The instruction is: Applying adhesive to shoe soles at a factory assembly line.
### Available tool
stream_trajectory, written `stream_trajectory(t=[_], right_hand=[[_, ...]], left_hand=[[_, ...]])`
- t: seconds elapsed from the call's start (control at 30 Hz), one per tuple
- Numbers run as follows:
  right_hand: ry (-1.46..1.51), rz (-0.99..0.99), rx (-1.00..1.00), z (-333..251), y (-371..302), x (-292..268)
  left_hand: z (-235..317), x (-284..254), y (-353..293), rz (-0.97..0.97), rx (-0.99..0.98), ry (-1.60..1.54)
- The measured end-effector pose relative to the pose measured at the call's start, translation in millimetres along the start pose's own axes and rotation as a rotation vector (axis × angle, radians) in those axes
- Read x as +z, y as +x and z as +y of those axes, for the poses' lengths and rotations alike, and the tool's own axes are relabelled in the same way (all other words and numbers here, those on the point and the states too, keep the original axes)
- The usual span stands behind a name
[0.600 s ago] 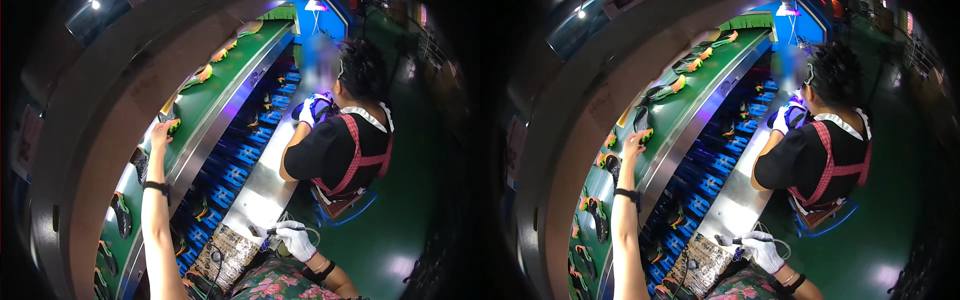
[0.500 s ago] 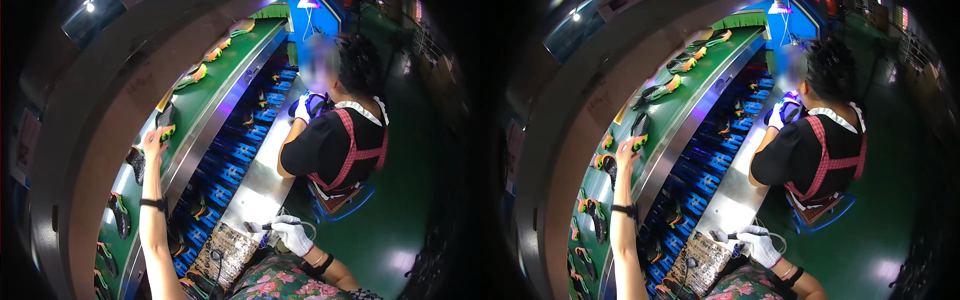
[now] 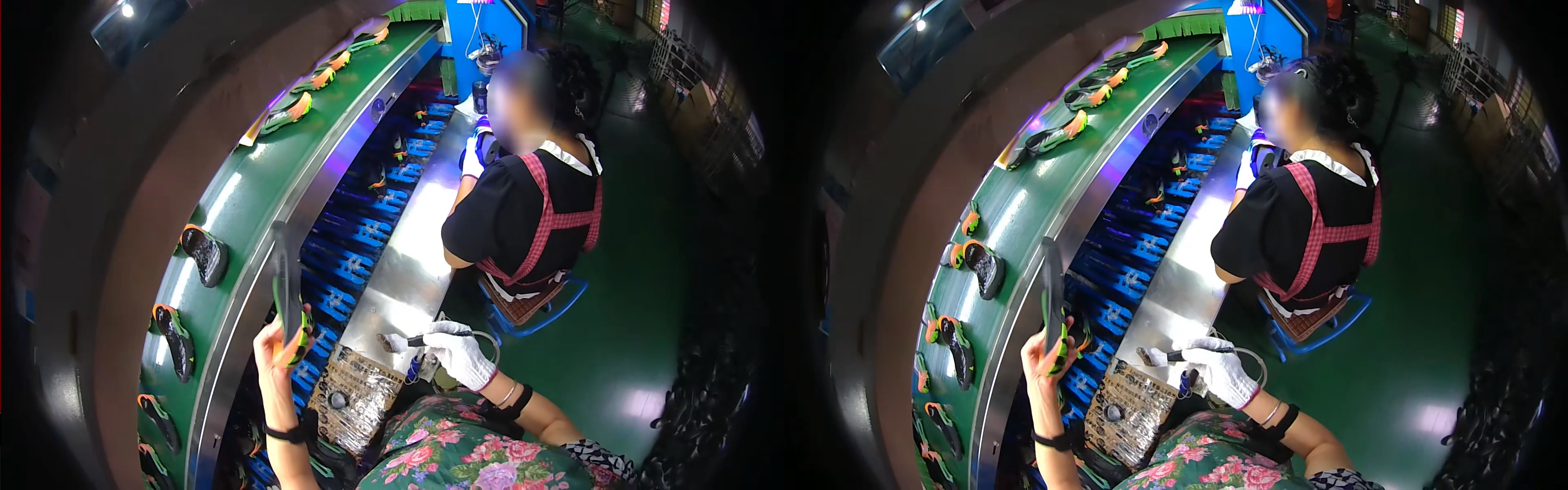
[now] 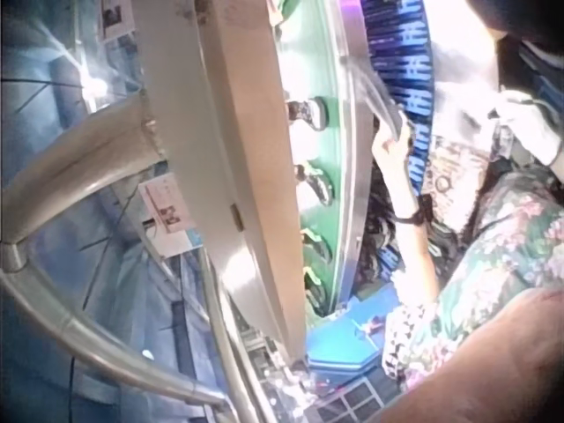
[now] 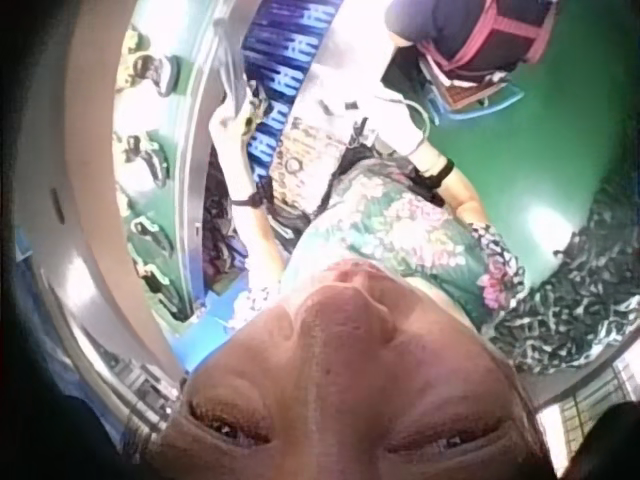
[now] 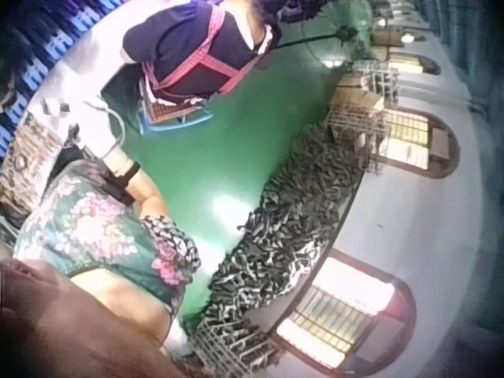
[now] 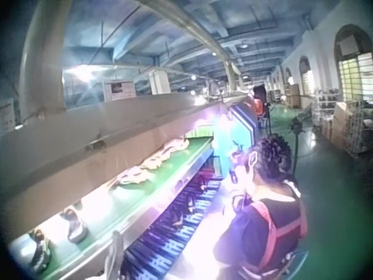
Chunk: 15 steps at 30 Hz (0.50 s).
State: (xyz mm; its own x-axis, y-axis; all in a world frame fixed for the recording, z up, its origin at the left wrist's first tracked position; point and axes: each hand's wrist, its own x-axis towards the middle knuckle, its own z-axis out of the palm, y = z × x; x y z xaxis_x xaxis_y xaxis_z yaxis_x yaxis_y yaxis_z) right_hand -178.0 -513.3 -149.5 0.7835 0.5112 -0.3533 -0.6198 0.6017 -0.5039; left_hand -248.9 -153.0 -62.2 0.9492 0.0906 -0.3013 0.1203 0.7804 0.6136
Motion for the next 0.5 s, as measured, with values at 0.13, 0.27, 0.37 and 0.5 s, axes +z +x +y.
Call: stream_trajectory(t=[0.13, 0.27, 0.37, 0.5], right_hand=[[-0.062, -0.042, 0.004, 3.0, -4.7, 0.4], [-0.026, -0.063, -0.007, 11.1, -6.5, -5.5], [0.019, -0.003, 0.044, 15.8, -6.4, -4.9], [0.123, -0.046, 0.067, 16.3, -8.6, 15.9]], left_hand=[[-23.9, -7.7, 34.3, -0.17, 0.118, 0.039], [-46.7, 33.2, -7.7, 0.024, 0.301, 0.161], [-54.5, 37.2, -55.2, 0.011, 0.329, 0.265], [-76.8, -22.2, -100.7, 0.225, 0.155, 0.164]])
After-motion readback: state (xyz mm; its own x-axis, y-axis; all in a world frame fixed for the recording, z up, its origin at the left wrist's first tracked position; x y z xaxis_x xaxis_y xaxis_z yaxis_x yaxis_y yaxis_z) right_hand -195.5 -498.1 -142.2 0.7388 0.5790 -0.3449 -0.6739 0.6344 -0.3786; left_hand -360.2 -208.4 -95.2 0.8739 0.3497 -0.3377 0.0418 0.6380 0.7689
